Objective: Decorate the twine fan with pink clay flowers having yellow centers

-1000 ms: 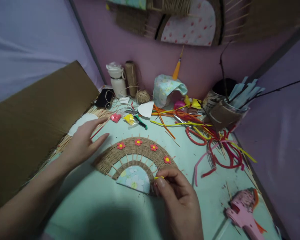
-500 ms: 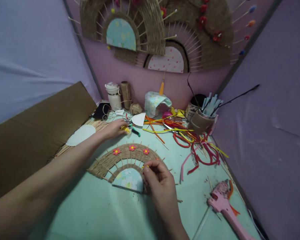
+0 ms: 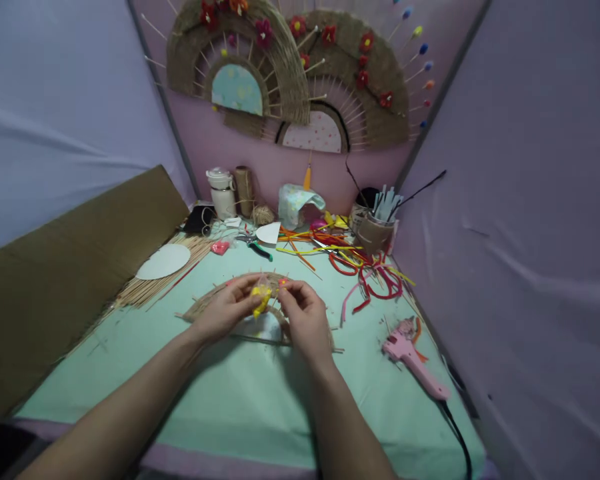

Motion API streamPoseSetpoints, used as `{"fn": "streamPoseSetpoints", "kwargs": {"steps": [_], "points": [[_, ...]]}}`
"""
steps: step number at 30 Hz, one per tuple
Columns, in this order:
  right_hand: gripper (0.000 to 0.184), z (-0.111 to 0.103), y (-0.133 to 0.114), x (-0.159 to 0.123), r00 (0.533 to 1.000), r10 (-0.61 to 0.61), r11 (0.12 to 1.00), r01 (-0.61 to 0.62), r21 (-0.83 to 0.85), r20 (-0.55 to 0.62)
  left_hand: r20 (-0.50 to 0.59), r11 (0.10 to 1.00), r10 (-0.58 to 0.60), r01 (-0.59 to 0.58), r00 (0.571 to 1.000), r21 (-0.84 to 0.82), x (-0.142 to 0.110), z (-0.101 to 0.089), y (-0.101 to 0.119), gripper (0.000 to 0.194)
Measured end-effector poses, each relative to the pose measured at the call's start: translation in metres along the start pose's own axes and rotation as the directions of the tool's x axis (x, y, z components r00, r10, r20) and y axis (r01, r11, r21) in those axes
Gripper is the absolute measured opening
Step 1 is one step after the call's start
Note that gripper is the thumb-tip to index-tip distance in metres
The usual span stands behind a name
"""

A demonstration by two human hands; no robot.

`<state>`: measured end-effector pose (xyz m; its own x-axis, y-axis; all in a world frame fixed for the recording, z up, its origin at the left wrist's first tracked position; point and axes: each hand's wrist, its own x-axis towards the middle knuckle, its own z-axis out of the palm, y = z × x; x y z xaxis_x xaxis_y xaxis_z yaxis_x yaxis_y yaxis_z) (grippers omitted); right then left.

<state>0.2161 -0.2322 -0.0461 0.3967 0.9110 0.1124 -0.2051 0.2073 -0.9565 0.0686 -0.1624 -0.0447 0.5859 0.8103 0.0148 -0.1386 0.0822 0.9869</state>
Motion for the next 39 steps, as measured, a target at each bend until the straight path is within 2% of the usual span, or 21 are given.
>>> {"fn": "streamPoseSetpoints", "kwargs": {"steps": [3,6,8,10,13,17,20,23,28,32,35,39], "points": [[0.018,0.002,0.003,0.001,0.999,-0.036,0.999,0.036,0.007,0.011,-0.004,0.983,-0.058,0.057,0.998,-0.173,-0.008,0.011,-0.011,0.058],[0.018,0.004,0.003,0.001,0.998,-0.060,0.998,0.060,0.004,0.023,-0.054,0.986,-0.022,0.013,0.998,-0.165,-0.012,0.014,-0.016,0.059],[0.018,0.005,0.002,0.001,0.996,-0.084,0.996,0.084,-0.002,0.034,-0.068,0.997,0.043,-0.048,0.997,-0.067,-0.014,0.013,-0.016,0.058],[0.019,0.006,0.001,0.000,0.993,-0.109,0.994,0.110,-0.013,0.053,-0.086,0.984,0.161,-0.154,0.983,0.089,-0.017,0.012,-0.014,0.054],[0.019,0.007,0.000,-0.002,0.984,-0.148,0.987,0.153,-0.044,0.096,-0.136,0.902,0.347,-0.291,0.928,0.318,-0.019,0.010,-0.010,0.041],[0.018,0.006,-0.002,-0.005,0.966,-0.208,0.968,0.226,-0.113,0.154,-0.186,0.844,0.401,-0.283,0.897,0.456,-0.018,0.008,-0.009,0.033],[0.015,0.006,-0.003,-0.006,0.945,-0.263,0.935,0.299,-0.192,0.192,-0.151,0.779,0.457,-0.312,0.877,0.544,-0.015,0.005,-0.012,0.032],[0.010,0.006,-0.001,-0.006,0.923,-0.320,0.881,0.374,-0.290,0.215,-0.078,0.676,0.531,-0.366,0.844,0.640,-0.013,0.001,-0.017,0.031],[0.016,0.005,0.007,-0.005,0.883,-0.377,0.780,0.465,-0.418,0.280,0.007,0.538,0.598,-0.408,0.802,0.738,-0.011,-0.004,-0.026,0.030],[0.017,0.005,0.009,-0.007,0.865,-0.383,0.713,0.499,-0.492,0.323,0.044,0.474,0.629,-0.427,0.776,0.770,-0.011,-0.002,-0.030,0.025],[0.011,0.004,0.007,-0.008,0.871,-0.390,0.682,0.491,-0.542,0.298,0.054,0.450,0.648,-0.440,0.760,0.777,-0.011,0.001,-0.033,0.022],[0.009,0.002,0.007,-0.007,0.870,-0.396,0.664,0.491,-0.563,0.293,0.051,0.433,0.646,-0.421,0.761,0.797,-0.013,0.006,-0.038,0.024]]}}
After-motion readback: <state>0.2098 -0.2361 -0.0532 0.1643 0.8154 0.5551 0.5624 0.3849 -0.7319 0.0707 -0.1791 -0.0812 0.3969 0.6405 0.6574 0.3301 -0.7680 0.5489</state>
